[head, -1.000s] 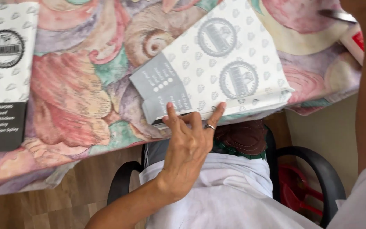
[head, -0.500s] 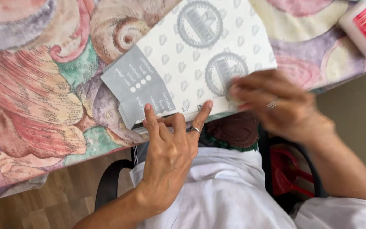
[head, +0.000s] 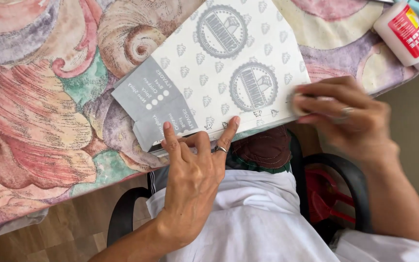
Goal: Folding and taping paper sheets to assemble food packaging sleeves.
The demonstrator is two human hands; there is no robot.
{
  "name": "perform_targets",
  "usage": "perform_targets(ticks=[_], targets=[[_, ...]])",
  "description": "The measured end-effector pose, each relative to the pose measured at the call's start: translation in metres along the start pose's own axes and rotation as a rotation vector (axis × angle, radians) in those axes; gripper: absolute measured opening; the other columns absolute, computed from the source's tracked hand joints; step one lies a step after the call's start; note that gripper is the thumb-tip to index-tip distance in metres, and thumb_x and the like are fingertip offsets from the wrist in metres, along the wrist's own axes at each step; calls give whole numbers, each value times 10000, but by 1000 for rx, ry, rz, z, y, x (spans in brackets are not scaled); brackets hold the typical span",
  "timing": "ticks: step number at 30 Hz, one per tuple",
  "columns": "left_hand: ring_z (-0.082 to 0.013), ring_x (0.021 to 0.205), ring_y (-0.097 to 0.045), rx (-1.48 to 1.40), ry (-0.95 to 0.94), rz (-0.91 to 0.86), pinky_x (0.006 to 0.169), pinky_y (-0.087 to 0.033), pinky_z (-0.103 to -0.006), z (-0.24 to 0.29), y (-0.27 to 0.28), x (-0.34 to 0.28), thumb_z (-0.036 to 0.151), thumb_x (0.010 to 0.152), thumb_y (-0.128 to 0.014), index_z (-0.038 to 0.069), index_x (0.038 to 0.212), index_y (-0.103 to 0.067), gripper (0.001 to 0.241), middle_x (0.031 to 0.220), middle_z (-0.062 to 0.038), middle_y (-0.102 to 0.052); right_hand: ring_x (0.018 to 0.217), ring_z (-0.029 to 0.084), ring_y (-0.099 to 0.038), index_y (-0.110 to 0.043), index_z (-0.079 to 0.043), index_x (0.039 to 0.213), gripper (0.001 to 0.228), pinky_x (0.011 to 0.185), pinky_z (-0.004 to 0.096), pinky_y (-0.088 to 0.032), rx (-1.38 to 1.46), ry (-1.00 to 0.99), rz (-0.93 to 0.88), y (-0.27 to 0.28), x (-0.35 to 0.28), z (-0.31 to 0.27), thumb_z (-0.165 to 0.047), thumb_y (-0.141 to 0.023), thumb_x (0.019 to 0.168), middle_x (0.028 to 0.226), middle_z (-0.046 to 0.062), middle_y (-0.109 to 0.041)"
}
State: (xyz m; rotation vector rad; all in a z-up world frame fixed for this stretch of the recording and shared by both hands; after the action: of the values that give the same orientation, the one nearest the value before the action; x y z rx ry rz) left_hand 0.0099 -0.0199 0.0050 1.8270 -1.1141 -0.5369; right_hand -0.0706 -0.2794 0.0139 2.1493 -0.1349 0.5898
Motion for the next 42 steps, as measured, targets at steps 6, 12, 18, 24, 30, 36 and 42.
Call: perform_targets(ticks=[6, 12, 18, 24, 30, 36, 42], targets=[[-362, 701, -710, 49, -3, -24, 1191, -318, -636, 1, 0, 1, -143, 987, -457, 198, 1680, -29, 883, 830, -76, -463, 1110, 367, -695, -731, 40, 1111, 222, 978, 411, -589, 34, 28, 10, -27, 22, -16, -32, -805, 915, 1186, 240, -725], [-345, 677, -681, 37, 9, -6, 1191, -310, -642, 2, 1, 1, -185, 947, -470, 244, 1690, -74, 944, 817, -76, -462, 1126, 353, -692, -726, 42, 1148, 264, 997, 400, -575, 23, -78, 35, -1, -1, 0, 42, -819, 901, 1213, 235, -723], [-372, 723, -718, 71, 1, -22, 1191, -306, -643, 2, 2, 1, -157, 972, -455, 231, 1689, -41, 915, 811, -57, -445, 1129, 373, -690, -723, 39, 1129, 225, 998, 428, -571, 56, -5, 30, -25, 19, -11, -33, -779, 923, 1198, 239, -719], [-365, 715, -689, 42, 20, -20, 1188, -297, -656, 3, 1, 1, -165, 967, -480, 261, 1690, -57, 940, 830, -80, -466, 1137, 349, -699, -723, 27, 1134, 263, 1016, 421, -563, 61, -14, -5, -7, 3, 1, -38, -804, 892, 1209, 222, -724], [-323, 740, -679, 54, 31, 6, 1188, -300, -659, 5, -3, -2, -144, 994, -493, 269, 1697, -56, 925, 840, -29, -437, 1123, 361, -703, -731, 48, 1096, 251, 1028, 428, -558, 70, -21, 17, -20, 13, -3, -25, -823, 875, 1167, 242, -730], [-245, 772, -570, -132, 73, 310, 1128, -478, -534, -16, -18, -17, -120, 1010, -550, 109, 1463, -372, 539, 941, -97, -523, 1091, 347, -713, -717, 22, 1136, 290, 966, 397, -571, 96, 69, -46, -28, 31, -15, -55, -814, 874, 1189, 217, -729], [-290, 918, -663, -396, 151, 588, 930, -616, -455, -18, -38, -26, 119, 1048, -525, 11, 1251, -695, 286, 1035, -175, -680, 1059, 293, -695, -624, 2, 1232, 378, 924, 367, -589, 184, 153, -79, -77, 58, -42, -150, -786, 926, 1148, 153, -724]])
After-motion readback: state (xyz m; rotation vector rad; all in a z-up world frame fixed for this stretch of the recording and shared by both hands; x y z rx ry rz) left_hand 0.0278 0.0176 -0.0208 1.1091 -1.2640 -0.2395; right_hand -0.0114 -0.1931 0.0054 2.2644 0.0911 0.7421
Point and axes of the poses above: each hand's wrist, its own x-axis towards the middle knuckle, its own y-axis out of the back of the hand, z = x × y, the point moved 2 cm from there along x, towards the middle knuckle
